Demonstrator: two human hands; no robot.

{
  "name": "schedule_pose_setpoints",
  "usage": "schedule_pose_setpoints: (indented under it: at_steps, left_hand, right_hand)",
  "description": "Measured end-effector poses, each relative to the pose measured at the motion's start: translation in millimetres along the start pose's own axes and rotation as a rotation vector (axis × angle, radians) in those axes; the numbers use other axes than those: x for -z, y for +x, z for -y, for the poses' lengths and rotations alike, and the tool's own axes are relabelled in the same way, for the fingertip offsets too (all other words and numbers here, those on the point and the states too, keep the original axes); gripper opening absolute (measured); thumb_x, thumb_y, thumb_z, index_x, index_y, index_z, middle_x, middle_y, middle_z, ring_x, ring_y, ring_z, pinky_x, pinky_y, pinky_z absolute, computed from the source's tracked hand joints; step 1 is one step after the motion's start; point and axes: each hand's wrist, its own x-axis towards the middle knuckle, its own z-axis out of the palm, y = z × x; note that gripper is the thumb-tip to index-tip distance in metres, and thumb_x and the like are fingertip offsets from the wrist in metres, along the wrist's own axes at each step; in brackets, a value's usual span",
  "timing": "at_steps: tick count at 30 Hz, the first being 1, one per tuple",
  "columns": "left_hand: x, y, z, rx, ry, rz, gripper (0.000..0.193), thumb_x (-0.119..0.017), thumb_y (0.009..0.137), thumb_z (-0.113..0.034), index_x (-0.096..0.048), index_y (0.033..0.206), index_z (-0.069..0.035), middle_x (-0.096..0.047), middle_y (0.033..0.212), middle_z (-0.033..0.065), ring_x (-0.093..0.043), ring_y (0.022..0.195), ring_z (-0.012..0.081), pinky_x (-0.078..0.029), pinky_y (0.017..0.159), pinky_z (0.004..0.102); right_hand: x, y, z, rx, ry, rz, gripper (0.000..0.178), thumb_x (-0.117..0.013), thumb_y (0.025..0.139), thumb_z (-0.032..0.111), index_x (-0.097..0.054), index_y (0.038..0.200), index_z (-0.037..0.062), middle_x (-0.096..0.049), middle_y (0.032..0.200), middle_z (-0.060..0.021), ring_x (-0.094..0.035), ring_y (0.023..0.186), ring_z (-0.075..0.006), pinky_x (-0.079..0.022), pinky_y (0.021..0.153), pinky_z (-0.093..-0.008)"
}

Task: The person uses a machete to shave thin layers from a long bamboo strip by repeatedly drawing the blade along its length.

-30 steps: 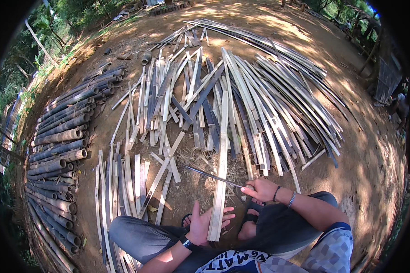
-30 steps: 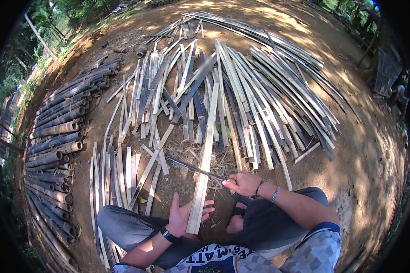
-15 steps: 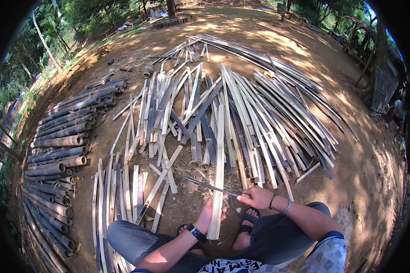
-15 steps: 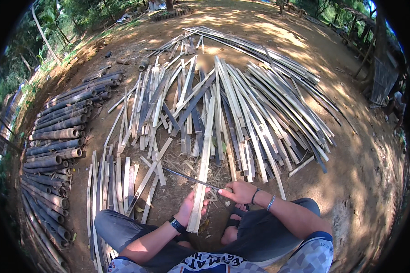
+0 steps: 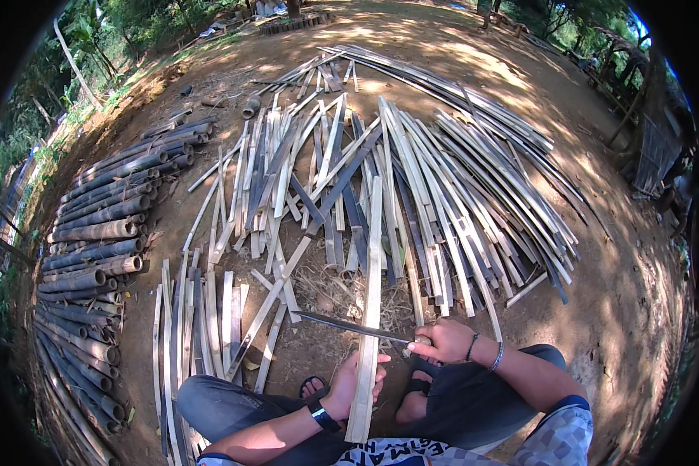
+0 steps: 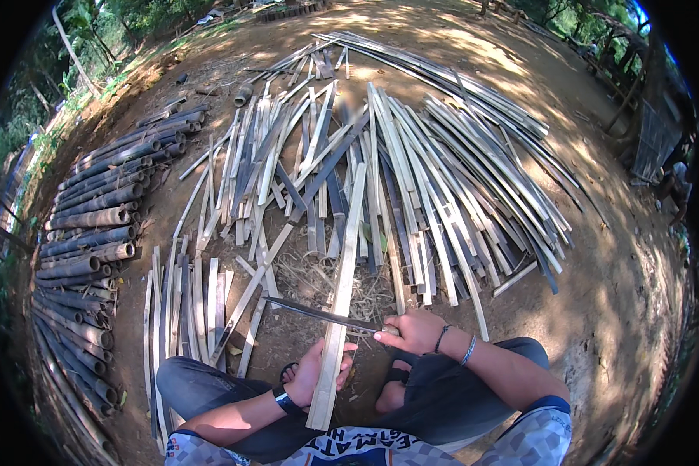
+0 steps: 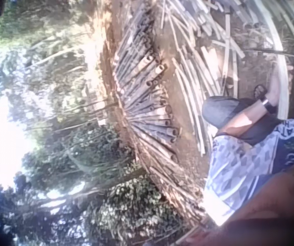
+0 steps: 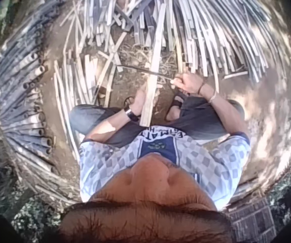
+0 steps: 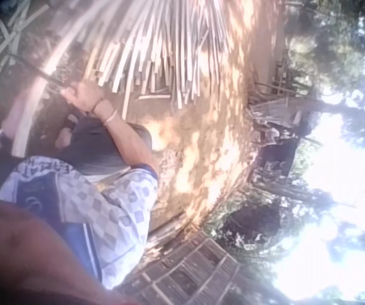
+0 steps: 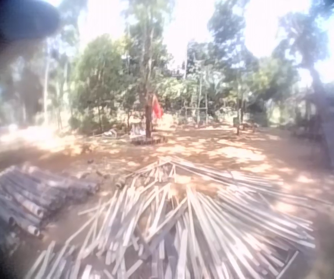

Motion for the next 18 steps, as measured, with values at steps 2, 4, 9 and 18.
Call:
schedule_pose_setpoints:
  at_steps: [2,4,9,18]
  left_hand:
    - [-0.9,-5.9,4.0,0.016,0.0,0.015,0.06,-0.019,0.098,-0.054,-0.051,0.109,-0.005,-0.046,0.07,0.0036,-0.048,0.055,0.0155,-0.043,0.051,0.0272]
    - [2.8,-14.3,13.4,0.014,0.001,0.042,0.059,-0.018,0.098,-0.054,-0.051,0.106,-0.005,-0.045,0.067,0.003,-0.048,0.054,0.0156,-0.044,0.05,0.0269]
    - [8.3,-28.5,24.9,0.083,0.03,-0.014,0.056,-0.016,0.099,-0.053,-0.047,0.096,-0.007,-0.043,0.061,0.0023,-0.049,0.052,0.0164,-0.045,0.05,0.0274]
    - [8.7,-55.8,4.6,0.12,0.197,-0.092,0.056,-0.015,0.098,-0.054,-0.046,0.091,-0.008,-0.044,0.061,0.0025,-0.05,0.049,0.0154,-0.045,0.047,0.0257]
  right_hand:
    - [-0.3,-6.7,9.2,0.01,-0.039,0.022,0.053,-0.045,0.092,0.055,-0.066,0.094,0.0061,-0.062,0.06,-0.0172,-0.065,0.065,-0.0364,-0.053,0.065,-0.0456]
    - [-5.3,-4.2,-2.8,-0.011,-0.099,-0.016,0.053,-0.044,0.092,0.056,-0.064,0.087,0.0066,-0.062,0.063,-0.0191,-0.064,0.066,-0.0384,-0.052,0.065,-0.0471]
    - [-10.4,13.0,-21.5,-0.157,-0.038,-0.034,0.058,-0.044,0.091,0.057,-0.062,0.085,0.0032,-0.062,0.062,-0.0203,-0.064,0.067,-0.038,-0.052,0.065,-0.0466]
    - [-10.2,24.3,-9.6,-0.093,0.071,-0.083,0.054,-0.046,0.093,0.051,-0.063,0.088,0.0004,-0.057,0.054,-0.0204,-0.061,0.057,-0.039,-0.052,0.061,-0.0453]
